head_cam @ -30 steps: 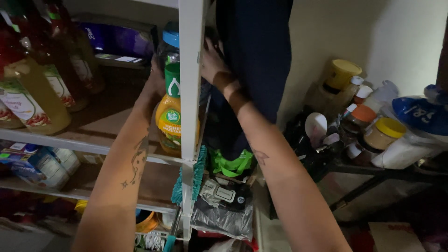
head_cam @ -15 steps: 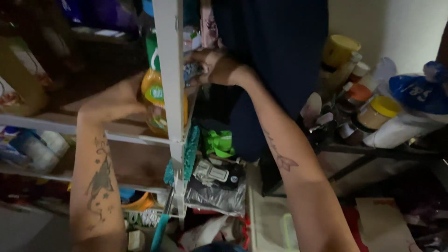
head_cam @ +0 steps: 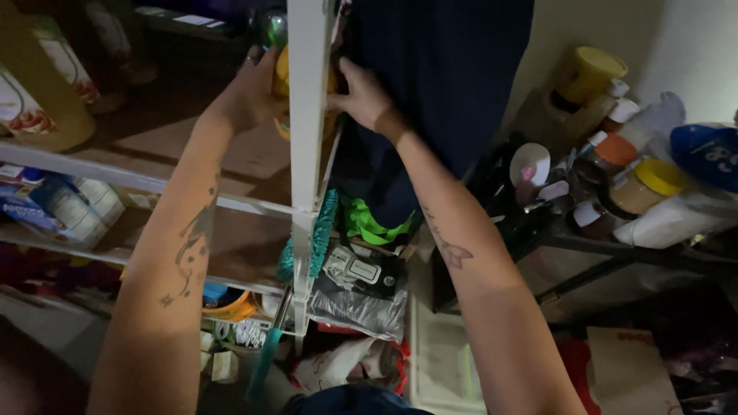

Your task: Organizing and cleaning grocery store shelves containing various condiments and pantry items.

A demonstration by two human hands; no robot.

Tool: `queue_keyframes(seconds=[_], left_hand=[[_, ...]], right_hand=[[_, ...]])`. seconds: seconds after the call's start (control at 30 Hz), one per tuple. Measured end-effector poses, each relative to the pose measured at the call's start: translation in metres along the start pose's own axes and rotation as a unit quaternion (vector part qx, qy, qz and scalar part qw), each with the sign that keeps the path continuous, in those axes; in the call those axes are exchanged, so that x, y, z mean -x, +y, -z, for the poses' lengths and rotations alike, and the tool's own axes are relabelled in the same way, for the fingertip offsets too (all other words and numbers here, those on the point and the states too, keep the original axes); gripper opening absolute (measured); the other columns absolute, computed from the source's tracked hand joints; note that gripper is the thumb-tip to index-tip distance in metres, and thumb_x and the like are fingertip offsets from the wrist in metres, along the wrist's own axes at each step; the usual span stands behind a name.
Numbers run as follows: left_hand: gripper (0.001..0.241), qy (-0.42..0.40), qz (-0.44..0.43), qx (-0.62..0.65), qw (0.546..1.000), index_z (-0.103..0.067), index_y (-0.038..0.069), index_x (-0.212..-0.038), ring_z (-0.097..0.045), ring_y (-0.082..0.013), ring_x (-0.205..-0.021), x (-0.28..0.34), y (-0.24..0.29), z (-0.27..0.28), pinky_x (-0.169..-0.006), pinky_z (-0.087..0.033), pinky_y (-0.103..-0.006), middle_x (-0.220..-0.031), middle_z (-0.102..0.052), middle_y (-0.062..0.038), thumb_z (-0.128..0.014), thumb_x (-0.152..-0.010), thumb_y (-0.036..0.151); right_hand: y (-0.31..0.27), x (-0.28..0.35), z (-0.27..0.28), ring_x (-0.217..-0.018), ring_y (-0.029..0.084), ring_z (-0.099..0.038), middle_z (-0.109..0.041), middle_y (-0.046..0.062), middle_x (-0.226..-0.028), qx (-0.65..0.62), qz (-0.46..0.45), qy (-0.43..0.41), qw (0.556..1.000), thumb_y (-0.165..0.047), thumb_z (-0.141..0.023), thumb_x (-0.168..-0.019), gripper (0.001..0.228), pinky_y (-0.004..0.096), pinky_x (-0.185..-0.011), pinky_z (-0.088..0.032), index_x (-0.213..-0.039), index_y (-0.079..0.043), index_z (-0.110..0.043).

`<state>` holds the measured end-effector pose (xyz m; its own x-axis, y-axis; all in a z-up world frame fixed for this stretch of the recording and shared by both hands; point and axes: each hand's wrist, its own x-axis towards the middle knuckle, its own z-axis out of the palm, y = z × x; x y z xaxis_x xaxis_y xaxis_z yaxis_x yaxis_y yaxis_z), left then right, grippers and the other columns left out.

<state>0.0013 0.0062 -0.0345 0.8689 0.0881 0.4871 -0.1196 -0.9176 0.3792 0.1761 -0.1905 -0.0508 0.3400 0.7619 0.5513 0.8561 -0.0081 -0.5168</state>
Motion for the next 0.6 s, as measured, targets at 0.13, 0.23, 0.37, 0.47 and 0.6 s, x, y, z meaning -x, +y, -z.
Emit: queue_keyframes(seconds=[0.13,0.23,0.37,0.47,0.6], left_hand=[[0.110,0.026,0.096,0.005,0.995,-0.016,0.006,-0.161,-0.041,-0.0445,-0.143,-0.013,-0.029,-0.013,-0.114,-0.046,-0.0508,-0.154,-0.043,-0.026,-0.090,-0.083,0.032],[0.140,0.096,0.014,-0.058,0.994,0.003,-0.003,-0.157,-0.031,-0.0593,-0.137,-0.033,-0.087,-0.046,-0.101,-0.047,-0.0509,-0.153,-0.031,-0.041,-0.102,-0.077,0.045],[0.128,0.025,0.045,-0.017,0.999,0.015,0.005,-0.157,-0.049,-0.0486,-0.123,-0.033,-0.062,-0.039,-0.092,-0.054,-0.0475,-0.159,-0.030,-0.035,-0.088,-0.086,0.030],[0.120,-0.036,0.078,0.020,0.996,0.025,0.011,-0.157,-0.065,-0.0391,-0.111,-0.025,-0.048,-0.037,-0.084,-0.059,-0.0444,-0.165,-0.028,-0.030,-0.077,-0.093,0.017],[0.116,-0.023,0.007,0.030,0.999,0.032,0.015,-0.155,-0.068,-0.0381,-0.112,-0.022,-0.072,-0.057,-0.079,-0.061,-0.0432,-0.163,-0.032,-0.032,-0.070,-0.101,0.005]], right_hand=[[0.018,-0.004,-0.011,-0.145,0.029,-0.048,-0.049,0.022,-0.155,-0.037,0.037,0.038,0.998,-0.018,-0.082,-0.093,0.081,0.038,-0.119,-0.042,-0.153,0.009,-0.034],[0.023,-0.006,-0.017,-0.147,0.036,-0.031,-0.031,0.029,-0.159,0.007,-0.020,0.058,0.998,-0.014,-0.085,-0.093,0.089,0.042,-0.117,-0.033,-0.154,0.012,-0.025],[0.008,-0.006,-0.020,-0.145,0.031,-0.047,-0.047,0.023,-0.156,0.006,-0.047,0.073,0.996,-0.017,-0.075,-0.095,0.074,0.038,-0.117,-0.043,-0.153,0.007,-0.035],[-0.001,-0.005,-0.022,-0.143,0.030,-0.052,-0.050,0.022,-0.155,0.047,-0.063,0.086,0.993,-0.021,-0.073,-0.099,0.069,0.037,-0.116,-0.045,-0.153,0.005,-0.038],[0.013,-0.004,-0.034,-0.139,0.029,-0.056,-0.052,0.020,-0.154,0.082,-0.063,0.122,0.987,-0.024,-0.072,-0.100,0.071,0.037,-0.113,-0.050,-0.156,0.001,-0.036]])
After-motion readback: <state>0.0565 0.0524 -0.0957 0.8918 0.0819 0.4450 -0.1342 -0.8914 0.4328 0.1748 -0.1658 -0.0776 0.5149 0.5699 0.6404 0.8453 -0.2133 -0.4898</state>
